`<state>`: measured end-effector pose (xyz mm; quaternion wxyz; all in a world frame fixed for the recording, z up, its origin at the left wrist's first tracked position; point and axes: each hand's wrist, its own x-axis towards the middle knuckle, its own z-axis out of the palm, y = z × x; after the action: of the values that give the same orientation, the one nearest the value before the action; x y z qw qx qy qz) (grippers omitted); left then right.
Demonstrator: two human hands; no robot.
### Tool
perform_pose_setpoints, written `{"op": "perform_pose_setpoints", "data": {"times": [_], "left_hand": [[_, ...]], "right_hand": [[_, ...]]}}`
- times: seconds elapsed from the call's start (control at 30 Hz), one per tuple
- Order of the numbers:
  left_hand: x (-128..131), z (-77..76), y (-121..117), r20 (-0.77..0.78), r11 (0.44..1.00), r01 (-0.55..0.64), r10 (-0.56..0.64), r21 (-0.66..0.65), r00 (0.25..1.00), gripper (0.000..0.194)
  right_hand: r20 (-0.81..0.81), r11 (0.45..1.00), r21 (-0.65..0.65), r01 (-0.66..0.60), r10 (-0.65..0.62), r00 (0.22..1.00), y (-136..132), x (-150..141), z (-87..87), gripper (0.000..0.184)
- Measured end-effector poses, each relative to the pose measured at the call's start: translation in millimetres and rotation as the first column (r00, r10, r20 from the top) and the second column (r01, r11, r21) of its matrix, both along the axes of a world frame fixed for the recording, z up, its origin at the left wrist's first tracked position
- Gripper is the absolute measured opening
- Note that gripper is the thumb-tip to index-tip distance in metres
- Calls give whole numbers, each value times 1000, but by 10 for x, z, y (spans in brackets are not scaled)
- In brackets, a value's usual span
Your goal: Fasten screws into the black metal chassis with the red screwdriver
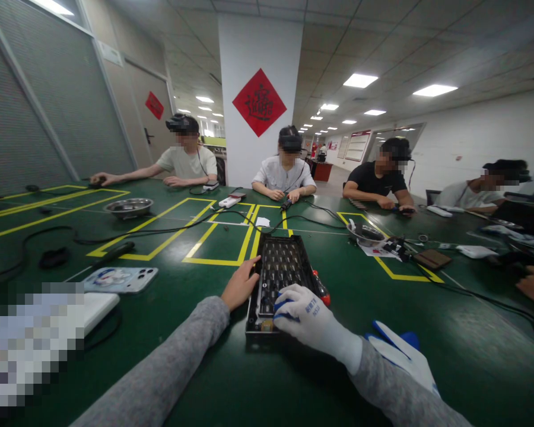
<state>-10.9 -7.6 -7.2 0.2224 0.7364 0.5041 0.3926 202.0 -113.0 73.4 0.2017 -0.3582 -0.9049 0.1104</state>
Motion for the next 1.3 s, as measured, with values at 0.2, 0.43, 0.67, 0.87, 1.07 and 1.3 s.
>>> {"op": "perform_pose_setpoints", "data": {"times": [0.2,0.43,0.67,0.87,1.07,1.3], "left_hand": [[6,15,2,3,1000,3,-3,4,1000,51],[10,12,-3,5,1000,4,-4,7,1000,50],[2,-5,19,-9,1000,-4,4,19,1000,51],[11,-3,21,-7,1000,-2,2,12,1000,52],[13,-2,13,-5,1000,-3,3,14,1000,51],[14,2,5,-5,1000,-8,8,8,1000,51]], "right_hand": [[-28,1000,-22,2,-3,1000,7,12,-8,19],[-54,1000,-1,23,-23,998,23,8,-55,19],[-12,999,27,16,-16,1000,23,0,-50,19],[17,1000,11,-9,9,1000,20,8,-24,20],[-18,1000,-6,5,-5,1000,21,13,-39,19],[-21,1000,-6,8,-8,1000,3,7,-11,19]]}}
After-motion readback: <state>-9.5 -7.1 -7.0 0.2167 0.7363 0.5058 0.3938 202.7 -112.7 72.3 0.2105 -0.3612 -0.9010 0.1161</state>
